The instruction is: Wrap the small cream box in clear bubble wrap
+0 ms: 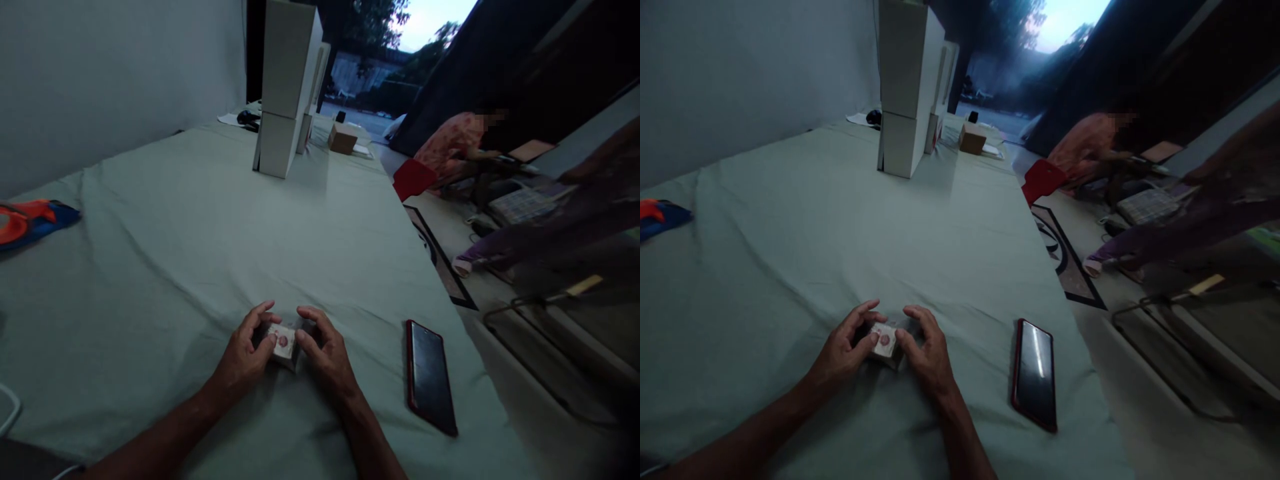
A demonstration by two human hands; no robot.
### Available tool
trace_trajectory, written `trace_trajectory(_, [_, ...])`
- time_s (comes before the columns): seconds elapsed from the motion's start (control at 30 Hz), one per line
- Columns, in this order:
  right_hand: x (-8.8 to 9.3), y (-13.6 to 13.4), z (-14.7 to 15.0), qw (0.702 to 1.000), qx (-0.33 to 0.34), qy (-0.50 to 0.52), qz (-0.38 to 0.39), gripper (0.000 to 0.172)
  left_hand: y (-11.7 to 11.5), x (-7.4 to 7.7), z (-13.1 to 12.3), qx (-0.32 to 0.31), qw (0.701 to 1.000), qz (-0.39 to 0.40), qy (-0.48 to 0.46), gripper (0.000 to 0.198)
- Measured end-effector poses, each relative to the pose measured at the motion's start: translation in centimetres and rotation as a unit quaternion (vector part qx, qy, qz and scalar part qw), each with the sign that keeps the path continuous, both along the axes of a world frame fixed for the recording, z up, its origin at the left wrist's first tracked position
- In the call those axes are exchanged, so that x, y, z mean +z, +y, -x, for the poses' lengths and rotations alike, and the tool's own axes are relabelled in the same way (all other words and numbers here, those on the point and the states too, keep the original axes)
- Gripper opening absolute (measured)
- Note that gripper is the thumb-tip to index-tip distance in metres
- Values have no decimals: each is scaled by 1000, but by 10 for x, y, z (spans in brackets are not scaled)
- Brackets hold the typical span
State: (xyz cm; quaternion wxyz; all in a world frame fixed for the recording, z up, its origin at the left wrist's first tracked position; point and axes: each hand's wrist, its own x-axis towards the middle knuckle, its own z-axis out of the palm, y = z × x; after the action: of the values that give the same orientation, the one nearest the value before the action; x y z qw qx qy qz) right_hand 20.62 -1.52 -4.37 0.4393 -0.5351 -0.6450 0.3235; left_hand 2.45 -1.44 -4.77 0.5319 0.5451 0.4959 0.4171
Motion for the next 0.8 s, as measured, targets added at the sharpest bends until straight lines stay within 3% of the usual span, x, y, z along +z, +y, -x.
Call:
trace_trajectory(0.27, [4, 9, 12, 998, 25, -9, 50, 14, 1, -8, 0, 3, 1000, -26, 14, 59])
trace_trajectory(0.43, [3, 8, 22, 1000, 5, 19, -8, 14, 2, -10, 1, -2, 1000, -27, 13, 66])
trace_trajectory(0.57, [4, 5, 27, 997, -3, -17, -71, 16, 2, -7, 2, -35, 999, -7, 0, 69])
trace_trajectory(0.8, [2, 0, 23, 988, 10, -91, -125, 12, 3, -3, 2, -29, 999, -25, 25, 56])
